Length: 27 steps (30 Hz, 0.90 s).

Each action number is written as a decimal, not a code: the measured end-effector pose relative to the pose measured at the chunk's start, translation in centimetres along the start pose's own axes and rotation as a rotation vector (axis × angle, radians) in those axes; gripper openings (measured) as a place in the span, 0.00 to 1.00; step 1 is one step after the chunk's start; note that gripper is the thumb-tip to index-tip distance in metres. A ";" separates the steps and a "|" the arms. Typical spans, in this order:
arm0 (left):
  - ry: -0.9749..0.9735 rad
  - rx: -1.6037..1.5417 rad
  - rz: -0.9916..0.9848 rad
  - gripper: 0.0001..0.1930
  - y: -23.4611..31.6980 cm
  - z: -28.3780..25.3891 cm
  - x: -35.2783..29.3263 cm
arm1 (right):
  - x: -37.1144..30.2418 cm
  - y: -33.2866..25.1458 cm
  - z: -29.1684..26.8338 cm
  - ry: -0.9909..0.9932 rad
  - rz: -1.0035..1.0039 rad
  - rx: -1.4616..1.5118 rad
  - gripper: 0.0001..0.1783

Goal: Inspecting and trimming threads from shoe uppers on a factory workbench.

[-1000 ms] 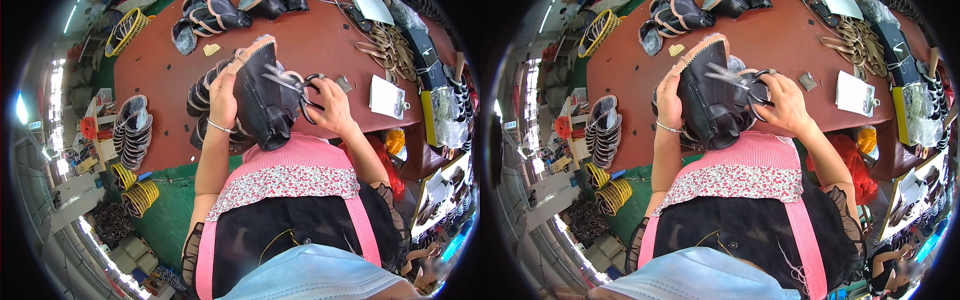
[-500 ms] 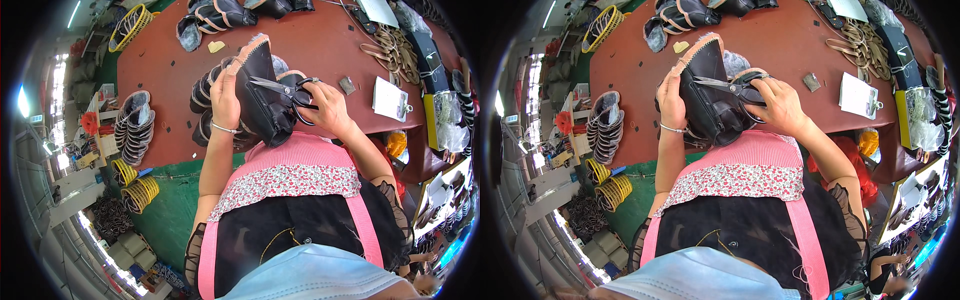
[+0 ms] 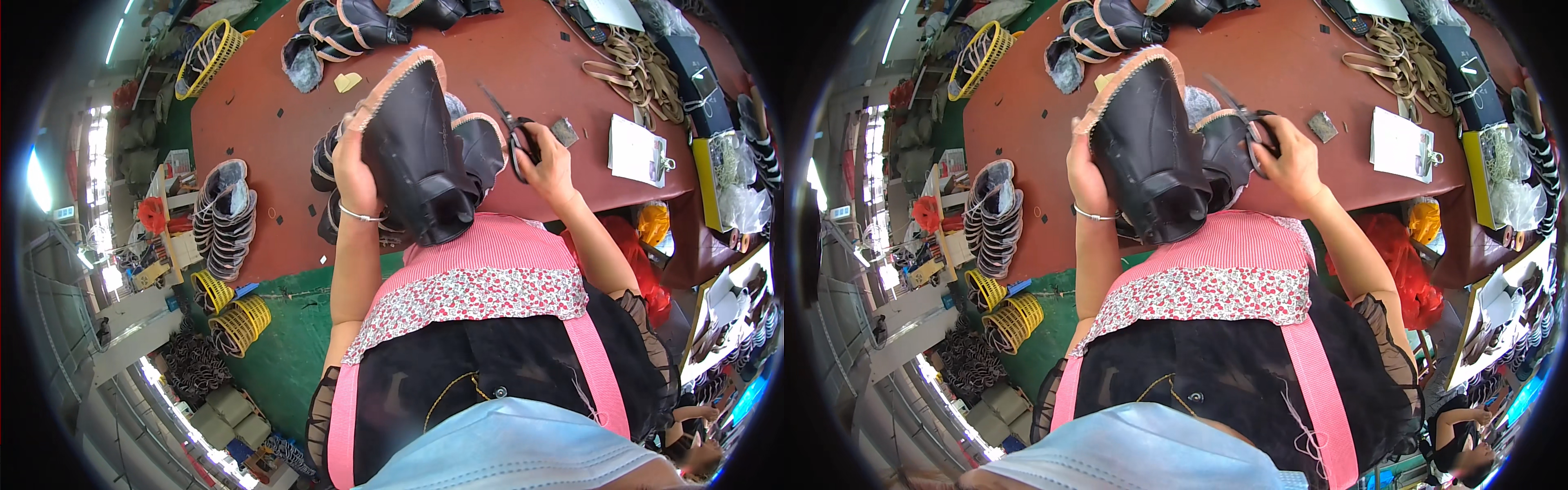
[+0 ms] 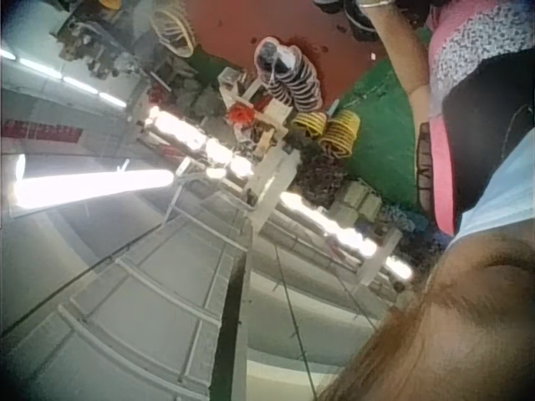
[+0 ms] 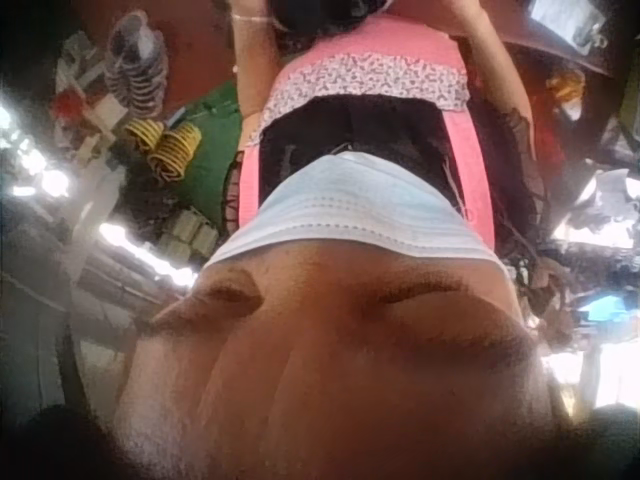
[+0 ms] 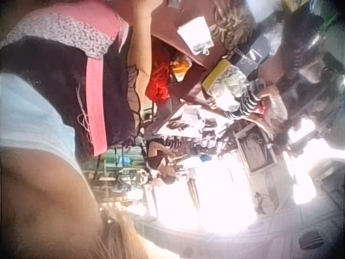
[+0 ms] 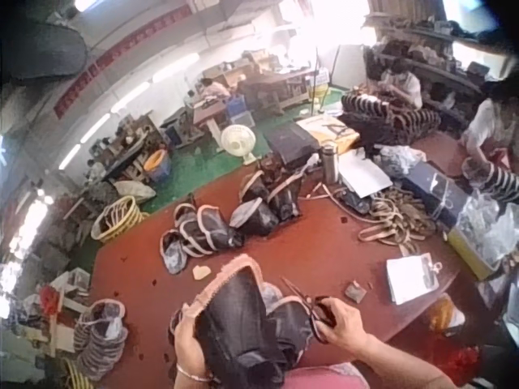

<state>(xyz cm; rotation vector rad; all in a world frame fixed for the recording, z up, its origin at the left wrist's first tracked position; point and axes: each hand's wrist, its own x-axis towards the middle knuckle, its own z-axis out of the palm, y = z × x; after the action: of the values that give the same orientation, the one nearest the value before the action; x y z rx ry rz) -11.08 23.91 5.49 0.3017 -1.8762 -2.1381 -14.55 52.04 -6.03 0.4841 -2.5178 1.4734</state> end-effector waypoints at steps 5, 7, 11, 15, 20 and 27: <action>-0.131 -0.481 -0.284 0.23 -0.2 -1.1 -0.2 | -5.8 11.3 0.9 -0.047 0.123 -0.366 0.20; -0.142 -0.513 -0.361 0.23 -0.4 -1.0 -0.3 | -8.6 14.5 0.8 -0.225 0.314 -0.524 0.21; -0.154 -0.516 -0.402 0.23 -0.4 0.0 -0.6 | -7.8 12.8 1.2 -0.156 0.280 -0.348 0.30; -0.202 -0.492 -0.549 0.23 -2.3 1.0 -0.8 | 2.1 -1.1 0.5 -0.112 0.339 0.551 0.49; -0.325 -0.231 -0.348 0.25 -0.7 3.9 -0.7 | 7.4 -5.6 3.0 -0.268 0.209 0.519 0.51; -0.558 0.535 -0.073 0.29 0.4 0.2 2.2 | 6.9 -8.8 3.6 -0.436 0.186 0.582 0.32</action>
<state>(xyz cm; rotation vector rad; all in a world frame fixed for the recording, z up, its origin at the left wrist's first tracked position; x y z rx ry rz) -13.18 23.28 5.94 -0.1511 -2.7839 -1.8451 -17.73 43.57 1.57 0.7395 -2.4422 2.4196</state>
